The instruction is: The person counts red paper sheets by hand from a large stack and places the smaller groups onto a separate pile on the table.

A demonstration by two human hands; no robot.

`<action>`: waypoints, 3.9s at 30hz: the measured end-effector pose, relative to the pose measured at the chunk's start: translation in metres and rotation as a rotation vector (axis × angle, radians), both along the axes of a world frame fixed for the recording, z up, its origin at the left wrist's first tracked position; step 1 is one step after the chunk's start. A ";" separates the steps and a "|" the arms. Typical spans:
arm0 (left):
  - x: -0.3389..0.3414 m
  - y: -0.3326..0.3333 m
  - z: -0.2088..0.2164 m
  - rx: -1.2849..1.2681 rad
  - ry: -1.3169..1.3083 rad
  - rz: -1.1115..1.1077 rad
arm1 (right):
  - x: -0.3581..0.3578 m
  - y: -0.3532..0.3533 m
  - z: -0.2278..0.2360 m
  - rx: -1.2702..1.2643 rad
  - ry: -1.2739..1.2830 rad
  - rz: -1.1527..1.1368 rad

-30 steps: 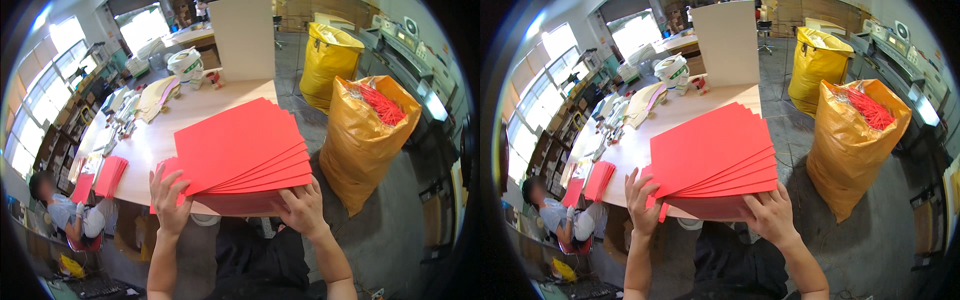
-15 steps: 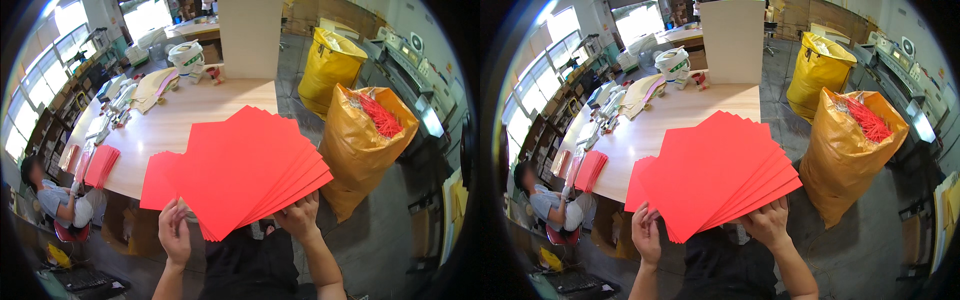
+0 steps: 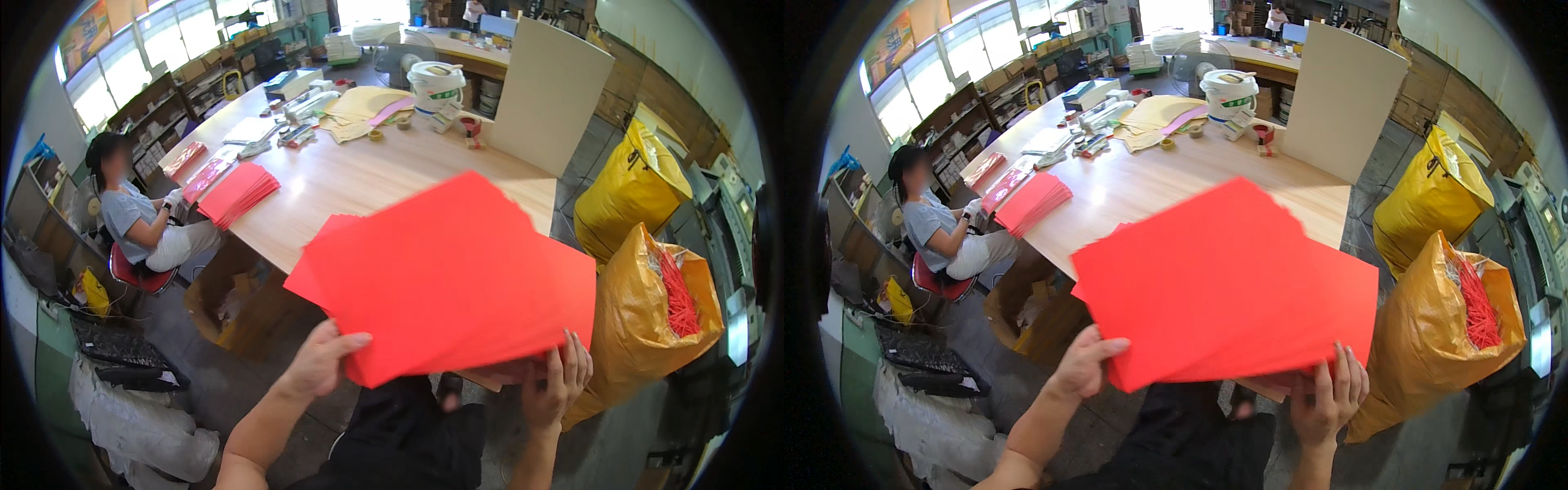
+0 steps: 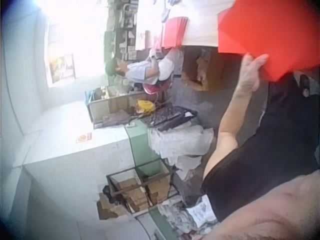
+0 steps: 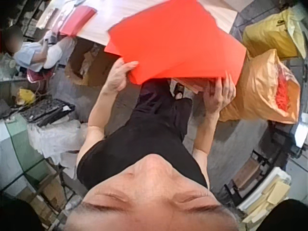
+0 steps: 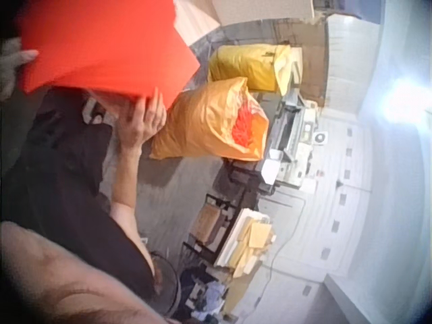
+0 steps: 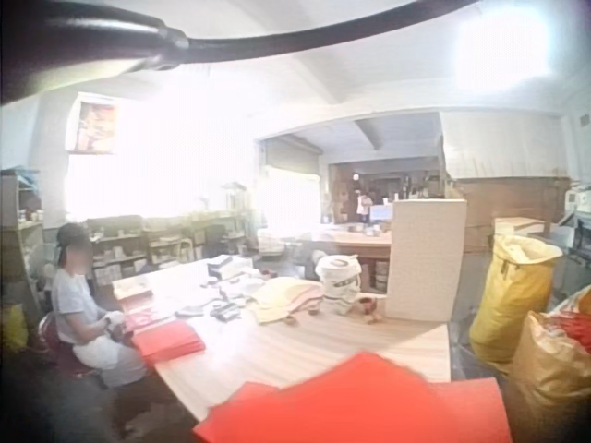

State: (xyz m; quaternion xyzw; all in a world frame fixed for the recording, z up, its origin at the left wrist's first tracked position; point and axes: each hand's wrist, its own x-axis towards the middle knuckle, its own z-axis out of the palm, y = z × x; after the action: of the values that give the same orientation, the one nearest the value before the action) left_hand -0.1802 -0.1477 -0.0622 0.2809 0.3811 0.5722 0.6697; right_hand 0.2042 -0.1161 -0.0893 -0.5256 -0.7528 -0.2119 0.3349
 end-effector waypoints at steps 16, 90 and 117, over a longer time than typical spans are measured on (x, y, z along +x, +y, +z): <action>-0.155 0.097 -0.266 -0.025 -0.113 0.376 | -0.004 0.006 0.001 0.009 0.007 0.002; 0.175 0.145 0.059 0.970 0.686 -0.436 | 0.001 0.033 0.084 -0.293 1.096 0.143; 0.170 0.150 0.056 1.335 1.119 -0.467 | -0.001 0.005 0.064 -0.307 0.349 0.241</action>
State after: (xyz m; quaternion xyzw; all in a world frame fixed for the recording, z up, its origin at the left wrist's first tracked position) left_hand -0.0104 0.0027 -0.0059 0.9189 0.1733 0.3035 0.1829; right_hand 0.2030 -0.1114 -0.0250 -0.5052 -0.7643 0.0401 0.3988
